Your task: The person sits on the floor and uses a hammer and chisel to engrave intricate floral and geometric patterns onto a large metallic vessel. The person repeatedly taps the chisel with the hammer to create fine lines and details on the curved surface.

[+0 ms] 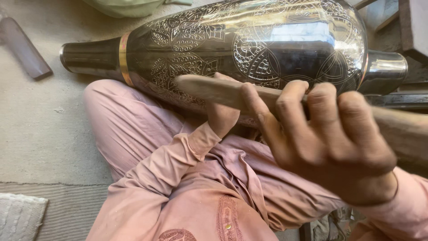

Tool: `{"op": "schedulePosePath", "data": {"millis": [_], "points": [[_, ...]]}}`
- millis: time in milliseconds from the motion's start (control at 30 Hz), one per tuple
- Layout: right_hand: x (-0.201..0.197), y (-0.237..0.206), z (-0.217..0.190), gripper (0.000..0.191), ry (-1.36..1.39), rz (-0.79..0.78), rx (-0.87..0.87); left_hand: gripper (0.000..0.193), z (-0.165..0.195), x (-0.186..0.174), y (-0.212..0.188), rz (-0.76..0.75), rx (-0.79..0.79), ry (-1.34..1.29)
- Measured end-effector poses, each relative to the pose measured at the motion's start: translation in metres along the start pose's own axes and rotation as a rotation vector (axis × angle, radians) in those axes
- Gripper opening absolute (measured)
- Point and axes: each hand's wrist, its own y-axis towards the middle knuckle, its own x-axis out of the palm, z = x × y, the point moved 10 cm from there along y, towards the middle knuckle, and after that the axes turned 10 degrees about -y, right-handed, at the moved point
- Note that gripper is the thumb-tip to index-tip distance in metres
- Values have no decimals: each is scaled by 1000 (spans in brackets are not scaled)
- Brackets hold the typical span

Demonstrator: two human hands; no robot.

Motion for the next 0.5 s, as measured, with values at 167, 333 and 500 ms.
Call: {"op": "schedulePosePath", "data": {"millis": [167, 333, 500], "points": [[17, -21, 3, 33, -54, -183, 68, 16, 0, 7, 16, -118, -49, 115], [46, -84, 8, 36, 140, -363, 235, 19, 16, 37, 41, -371, -94, 28], [69, -168, 4, 55, 503, -517, 565, 20, 24, 66, 61, -607, -172, 64]]}}
